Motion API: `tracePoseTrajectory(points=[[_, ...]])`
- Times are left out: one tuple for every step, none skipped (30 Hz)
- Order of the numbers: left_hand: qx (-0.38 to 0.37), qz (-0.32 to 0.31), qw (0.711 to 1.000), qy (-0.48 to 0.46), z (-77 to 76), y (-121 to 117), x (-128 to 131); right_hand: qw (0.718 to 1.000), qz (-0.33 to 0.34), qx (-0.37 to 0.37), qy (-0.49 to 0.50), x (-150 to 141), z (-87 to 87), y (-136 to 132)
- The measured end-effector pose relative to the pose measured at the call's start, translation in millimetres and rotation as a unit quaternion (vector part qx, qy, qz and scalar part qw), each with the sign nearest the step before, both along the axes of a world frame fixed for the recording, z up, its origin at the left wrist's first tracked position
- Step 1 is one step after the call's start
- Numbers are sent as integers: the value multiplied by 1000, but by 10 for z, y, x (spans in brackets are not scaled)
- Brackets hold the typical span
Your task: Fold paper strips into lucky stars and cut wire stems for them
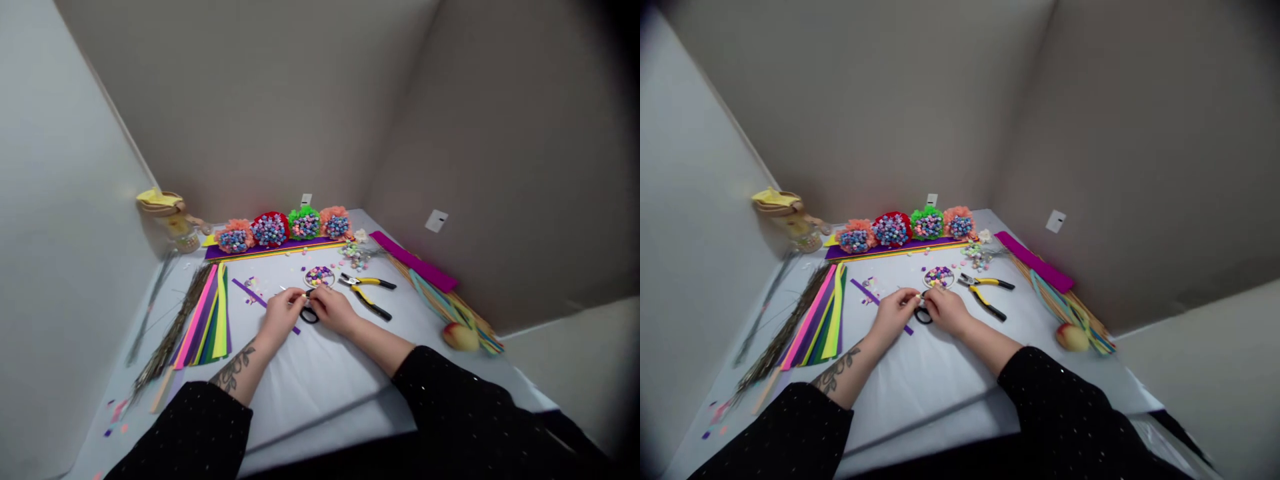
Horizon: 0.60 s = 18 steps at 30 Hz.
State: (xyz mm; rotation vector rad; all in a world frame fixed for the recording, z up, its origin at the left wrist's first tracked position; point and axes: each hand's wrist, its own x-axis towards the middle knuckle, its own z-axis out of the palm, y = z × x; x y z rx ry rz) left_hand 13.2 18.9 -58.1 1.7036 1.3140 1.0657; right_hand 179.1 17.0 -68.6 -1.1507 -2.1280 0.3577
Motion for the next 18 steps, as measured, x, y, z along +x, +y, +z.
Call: tracePoseTrajectory(points=[[-1, 9, 1000, -4, 4, 4, -3, 1000, -5, -3, -4, 0, 8, -7], [-2, 14, 1000, -8, 12, 6, -5, 1000, -11, -6, -6, 4, 19, -20], [-3, 17, 1000, -11, 22, 7, -5, 1000, -18, -9, -7, 10, 31, -43], [-5, 18, 1000, -14, 32, 8, -5, 1000, -25, -11, -7, 18, 47, -80], [-6, 20, 1000, -16, 39, 10, -5, 999, -32, -13, -5, 29, 65, -132], [-8, 22, 1000, -18, 42, 12, -5, 999, -37, -18, -1, 43, 85, -203], [-10, 25, 999, -21, 39, 16, -7, 999, -41, -23, 4, 63, 106, -293], [-12, 28, 999, -24, 31, 23, -9, 999, -39, -30, 14, 91, 127, -400], [-15, 30, 999, -27, 17, 31, -12, 998, -38, -39, 23, 131, 145, -523], [-18, 32, 999, -30, -1, 41, -16, 998, -37, -42, 30, 188, 160, -656], [-22, 34, 999, -34, -22, 51, -20, 998, -33, -43, 32, 265, 172, -796], [-26, 35, 998, -37, -42, 62, -22, 998, -31, -47, 30, 366, 182, -936], [-29, 37, 998, -39, -60, 72, -23, 998, -32, -43, 16, 494, 191, -1070], [-32, 40, 998, -41, -75, 81, -22, 998, -48, -32, -3, 648, 202, -1192], [-35, 43, 998, -42, -85, 87, -19, 996, -85, -13, -26, 827, 213, -1297], [-37, 46, 997, -43, -89, 91, -14, 989, -138, 7, -56, 1024, 226, -1382], [-39, 48, 997, -43, -87, 91, -8, 974, -203, 35, -90, 1231, 239, -1445], [-40, 50, 997, -41, -81, 89, -1, 950, -279, 46, -129, 1438, 249, -1485]])
